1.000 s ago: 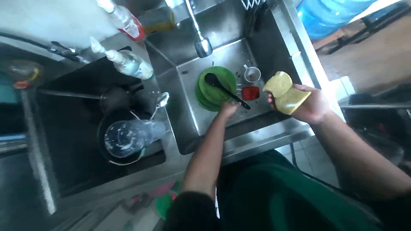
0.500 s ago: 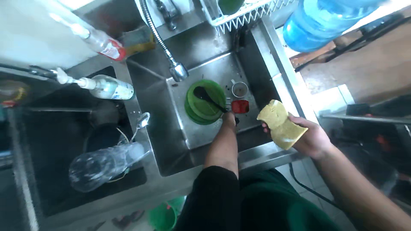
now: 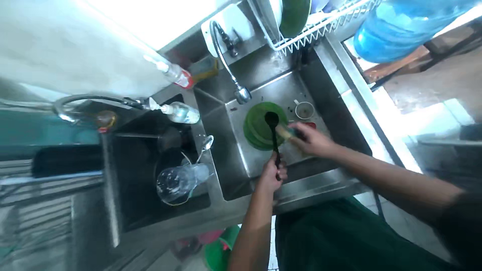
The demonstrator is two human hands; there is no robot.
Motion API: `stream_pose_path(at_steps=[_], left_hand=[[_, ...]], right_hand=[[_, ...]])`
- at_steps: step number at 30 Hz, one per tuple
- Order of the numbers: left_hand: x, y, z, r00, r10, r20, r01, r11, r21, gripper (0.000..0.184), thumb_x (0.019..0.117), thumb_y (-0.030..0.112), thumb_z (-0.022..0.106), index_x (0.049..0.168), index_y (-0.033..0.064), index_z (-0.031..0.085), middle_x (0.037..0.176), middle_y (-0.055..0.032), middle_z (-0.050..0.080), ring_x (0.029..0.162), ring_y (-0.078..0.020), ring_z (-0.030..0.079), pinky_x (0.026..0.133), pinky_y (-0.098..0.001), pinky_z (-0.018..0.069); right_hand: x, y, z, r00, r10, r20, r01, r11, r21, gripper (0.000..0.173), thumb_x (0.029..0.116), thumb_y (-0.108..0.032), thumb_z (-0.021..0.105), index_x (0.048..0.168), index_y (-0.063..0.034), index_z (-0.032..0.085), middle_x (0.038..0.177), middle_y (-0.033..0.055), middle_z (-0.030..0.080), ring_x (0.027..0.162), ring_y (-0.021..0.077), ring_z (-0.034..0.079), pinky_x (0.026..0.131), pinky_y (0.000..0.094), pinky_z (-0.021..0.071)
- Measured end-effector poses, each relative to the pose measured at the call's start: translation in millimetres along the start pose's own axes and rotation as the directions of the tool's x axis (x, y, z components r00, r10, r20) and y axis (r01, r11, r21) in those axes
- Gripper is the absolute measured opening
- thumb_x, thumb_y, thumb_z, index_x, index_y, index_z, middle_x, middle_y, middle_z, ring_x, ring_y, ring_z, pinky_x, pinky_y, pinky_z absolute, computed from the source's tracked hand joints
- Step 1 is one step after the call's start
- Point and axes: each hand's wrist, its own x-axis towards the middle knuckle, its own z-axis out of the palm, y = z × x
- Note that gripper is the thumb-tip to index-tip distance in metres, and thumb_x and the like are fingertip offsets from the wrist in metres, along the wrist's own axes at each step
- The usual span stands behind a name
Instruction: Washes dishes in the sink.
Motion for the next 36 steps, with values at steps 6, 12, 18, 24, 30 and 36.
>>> stream_pose_path(at_steps=[6, 12, 18, 24, 30, 36], left_hand=[[-48.5, -13.3, -22.8, 0.99, 0.082, 0.114, -0.104, 0.974, 0.2, 0.034, 0.1137, 0.037, 0.024, 0.108, 0.0134, 0.047, 0.059, 0.0069, 0.036, 0.038, -0.0005, 0.03, 0.034, -0.0142, 0.0284], [-64.9, -15.1, -45.3, 0.982, 0.12, 0.147, -0.148, 0.97, 0.191, 0.034, 0.1139, 0.034, 0.021, 0.109, 0.0124, 0.047, 0.057, 0.0077, 0.035, 0.037, -0.0001, 0.029, 0.034, -0.0141, 0.0283], [-63.3, -11.2, -62.8, 0.983, 0.106, 0.153, -0.136, 0.971, 0.197, 0.034, 0.1139, 0.034, 0.021, 0.109, 0.0128, 0.047, 0.056, 0.0081, 0.033, 0.037, 0.0002, 0.028, 0.033, -0.0141, 0.0273], [-76.7, -17.3, -68.2, 0.972, 0.09, 0.216, -0.144, 0.957, 0.253, 0.034, 0.1133, 0.032, 0.018, 0.11, 0.014, 0.046, 0.057, 0.0087, 0.034, 0.037, 0.0003, 0.028, 0.034, -0.0139, 0.0273], [-67.8, -11.1, -68.1, 0.982, 0.141, 0.124, -0.166, 0.96, 0.225, 0.034, 0.1139, 0.034, 0.019, 0.11, 0.012, 0.045, 0.057, 0.0076, 0.035, 0.036, 0.0, 0.029, 0.033, -0.0142, 0.0285], [-85.4, -15.2, -76.8, 0.98, 0.117, 0.163, -0.166, 0.93, 0.328, 0.034, 0.1133, 0.033, 0.018, 0.11, 0.013, 0.045, 0.058, 0.0072, 0.036, 0.037, -0.0002, 0.03, 0.033, -0.0144, 0.0284]], right_hand=[[43.4, -22.8, 61.6, 0.959, -0.16, -0.235, 0.098, 0.962, -0.253, 0.028, 0.0986, -0.021, 0.063, 0.124, -0.014, 0.074, 0.126, 0.0249, 0.06, 0.109, 0.038, 0.064, 0.092, 0.0526, 0.0552], [113.7, -34.1, 46.7, 0.959, -0.027, -0.282, -0.021, 0.986, -0.167, 0.025, 0.0993, -0.022, 0.065, 0.12, -0.0133, 0.075, 0.128, 0.0229, 0.061, 0.111, 0.0383, 0.064, 0.093, 0.0573, 0.0542], [55.9, -44.9, 89.9, 0.949, -0.156, -0.275, 0.119, 0.982, -0.147, 0.022, 0.0966, -0.015, 0.067, 0.114, -0.0061, 0.077, 0.116, 0.0218, 0.063, 0.096, 0.0333, 0.067, 0.085, 0.0514, 0.058], [128.5, -35.2, 34.0, 0.921, 0.129, -0.367, -0.149, 0.989, -0.025, 0.027, 0.1009, -0.021, 0.062, 0.121, -0.0073, 0.074, 0.125, 0.0245, 0.062, 0.115, 0.0395, 0.061, 0.097, 0.0576, 0.0509], [46.4, -41.6, 103.6, 0.929, -0.055, -0.366, 0.054, 0.998, -0.014, 0.021, 0.0963, -0.014, 0.066, 0.113, -0.0049, 0.076, 0.112, 0.0195, 0.064, 0.094, 0.0309, 0.067, 0.083, 0.0496, 0.0585], [114.6, -35.2, 44.1, 0.932, 0.127, -0.34, -0.146, 0.989, -0.03, 0.028, 0.1008, -0.022, 0.061, 0.121, -0.0067, 0.073, 0.129, 0.0243, 0.062, 0.114, 0.0409, 0.063, 0.096, 0.0611, 0.0518]])
